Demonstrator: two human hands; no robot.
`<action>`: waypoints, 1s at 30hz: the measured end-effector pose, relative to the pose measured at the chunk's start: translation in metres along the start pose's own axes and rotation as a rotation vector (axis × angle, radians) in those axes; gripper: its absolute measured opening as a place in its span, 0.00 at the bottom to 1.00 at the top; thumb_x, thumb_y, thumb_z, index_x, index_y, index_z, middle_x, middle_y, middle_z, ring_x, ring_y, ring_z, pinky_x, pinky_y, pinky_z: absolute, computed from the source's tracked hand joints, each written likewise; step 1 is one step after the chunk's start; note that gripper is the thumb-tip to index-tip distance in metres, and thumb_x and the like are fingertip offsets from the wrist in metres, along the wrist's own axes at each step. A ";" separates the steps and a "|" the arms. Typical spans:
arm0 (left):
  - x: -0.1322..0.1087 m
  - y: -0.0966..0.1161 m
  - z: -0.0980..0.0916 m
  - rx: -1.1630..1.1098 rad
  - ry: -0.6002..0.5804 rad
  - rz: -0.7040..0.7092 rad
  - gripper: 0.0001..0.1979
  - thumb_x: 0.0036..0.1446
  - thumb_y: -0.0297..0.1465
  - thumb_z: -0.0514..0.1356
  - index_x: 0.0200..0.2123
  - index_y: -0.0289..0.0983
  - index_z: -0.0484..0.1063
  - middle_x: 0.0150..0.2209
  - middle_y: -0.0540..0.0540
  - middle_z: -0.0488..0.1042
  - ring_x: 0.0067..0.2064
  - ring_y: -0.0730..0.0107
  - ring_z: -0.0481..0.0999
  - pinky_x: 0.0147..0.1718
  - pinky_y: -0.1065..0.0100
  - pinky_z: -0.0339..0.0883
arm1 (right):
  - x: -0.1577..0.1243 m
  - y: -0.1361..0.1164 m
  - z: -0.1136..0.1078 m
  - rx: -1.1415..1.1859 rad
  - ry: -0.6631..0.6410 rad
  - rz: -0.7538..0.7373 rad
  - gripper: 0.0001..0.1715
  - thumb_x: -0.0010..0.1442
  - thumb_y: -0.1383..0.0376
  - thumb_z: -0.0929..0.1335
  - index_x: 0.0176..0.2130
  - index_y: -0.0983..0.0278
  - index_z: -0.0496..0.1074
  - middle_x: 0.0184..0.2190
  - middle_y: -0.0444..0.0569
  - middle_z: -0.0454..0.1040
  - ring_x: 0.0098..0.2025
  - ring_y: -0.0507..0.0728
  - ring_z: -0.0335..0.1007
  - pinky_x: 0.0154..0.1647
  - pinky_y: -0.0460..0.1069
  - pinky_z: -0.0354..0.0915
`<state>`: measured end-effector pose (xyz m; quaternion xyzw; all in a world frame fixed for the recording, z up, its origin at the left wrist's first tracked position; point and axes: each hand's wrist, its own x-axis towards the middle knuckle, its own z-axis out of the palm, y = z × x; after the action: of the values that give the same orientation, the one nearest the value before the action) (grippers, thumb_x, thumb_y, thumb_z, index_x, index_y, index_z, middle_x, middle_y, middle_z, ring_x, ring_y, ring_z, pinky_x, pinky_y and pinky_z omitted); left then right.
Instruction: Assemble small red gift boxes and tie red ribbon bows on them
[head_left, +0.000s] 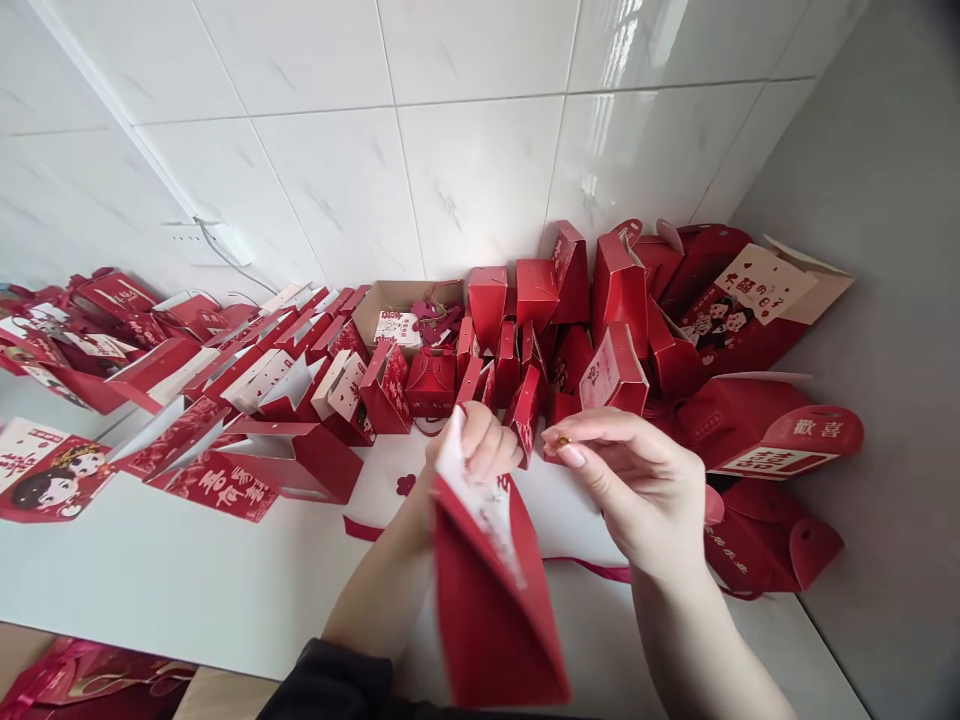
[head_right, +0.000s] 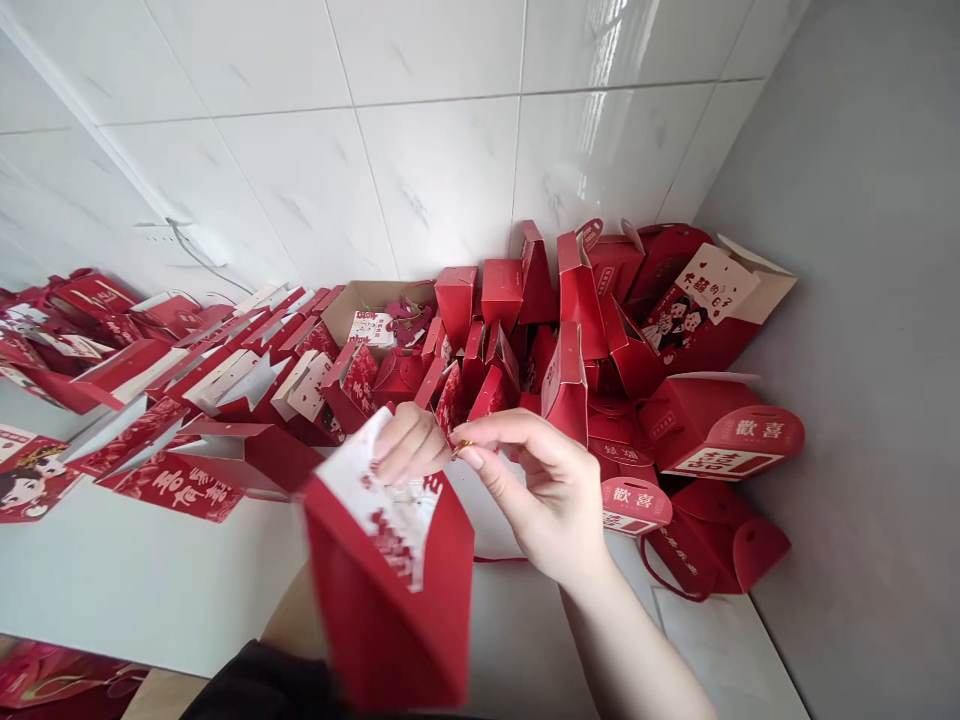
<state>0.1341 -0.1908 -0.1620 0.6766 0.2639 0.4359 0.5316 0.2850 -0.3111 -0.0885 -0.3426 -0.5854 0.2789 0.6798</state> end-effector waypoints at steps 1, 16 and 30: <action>-0.006 0.008 -0.002 -0.103 -0.098 0.009 0.32 0.43 0.66 0.60 0.23 0.41 0.69 0.16 0.47 0.70 0.21 0.63 0.73 0.21 0.61 0.66 | 0.001 0.000 -0.002 -0.021 0.030 -0.006 0.11 0.62 0.70 0.72 0.44 0.56 0.79 0.38 0.46 0.80 0.37 0.54 0.78 0.38 0.50 0.77; -0.057 -0.027 -0.006 0.015 0.000 -0.199 0.13 0.50 0.35 0.71 0.36 0.34 0.78 0.32 0.46 0.80 0.33 0.67 0.78 0.31 0.69 0.71 | -0.018 0.066 -0.028 -0.575 -0.250 -0.113 0.10 0.67 0.73 0.64 0.43 0.60 0.72 0.39 0.48 0.76 0.39 0.54 0.75 0.39 0.49 0.71; -0.067 -0.033 -0.001 -0.011 0.012 -0.190 0.14 0.50 0.36 0.71 0.37 0.35 0.77 0.36 0.44 0.80 0.37 0.63 0.79 0.34 0.68 0.71 | -0.041 0.067 -0.036 -0.455 -0.154 -0.031 0.10 0.64 0.74 0.67 0.40 0.60 0.75 0.38 0.49 0.76 0.41 0.56 0.74 0.42 0.52 0.71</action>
<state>0.1048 -0.2359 -0.2137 0.6428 0.3275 0.3890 0.5729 0.3157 -0.3074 -0.1689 -0.4556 -0.6886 0.1548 0.5426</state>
